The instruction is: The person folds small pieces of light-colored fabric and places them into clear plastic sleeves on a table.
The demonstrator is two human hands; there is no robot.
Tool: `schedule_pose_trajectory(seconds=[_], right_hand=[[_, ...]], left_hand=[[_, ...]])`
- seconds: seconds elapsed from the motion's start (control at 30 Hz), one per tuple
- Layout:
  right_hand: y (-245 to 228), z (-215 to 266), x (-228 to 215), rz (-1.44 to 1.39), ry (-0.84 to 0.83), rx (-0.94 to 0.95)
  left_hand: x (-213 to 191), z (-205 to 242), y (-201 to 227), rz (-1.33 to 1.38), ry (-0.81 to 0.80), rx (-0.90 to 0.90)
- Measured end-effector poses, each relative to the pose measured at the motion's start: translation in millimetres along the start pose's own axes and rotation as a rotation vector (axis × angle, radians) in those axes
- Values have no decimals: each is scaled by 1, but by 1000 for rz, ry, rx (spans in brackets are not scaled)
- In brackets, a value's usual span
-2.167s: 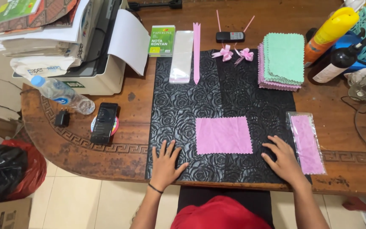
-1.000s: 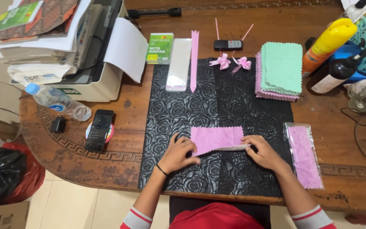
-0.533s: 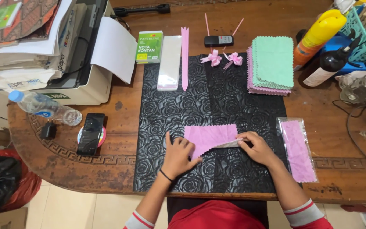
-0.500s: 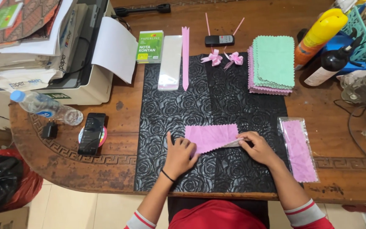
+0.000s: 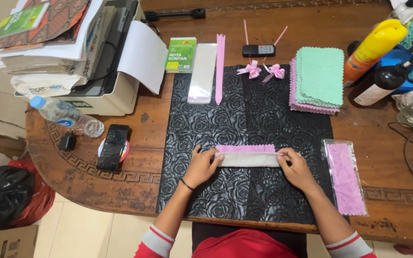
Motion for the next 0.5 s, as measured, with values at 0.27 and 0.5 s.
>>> schedule_pose_trajectory(seconds=[0.27,0.5], right_hand=[[-7,-3,3,34,60,12],[-8,-5,6,182,85,-94]], left_hand=[[0,0,-15,27,129,-155],[5,-6,-14,-72,155,-189]])
Point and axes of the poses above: each hand's wrist, its own z-axis away from the middle knuckle, its own x-axis out of the palm, y = z × x, the point moved 9 cm from there along -z, towards the middle knuckle, and after that the axes turned 2 degrees about z, right-handed, at the moved point
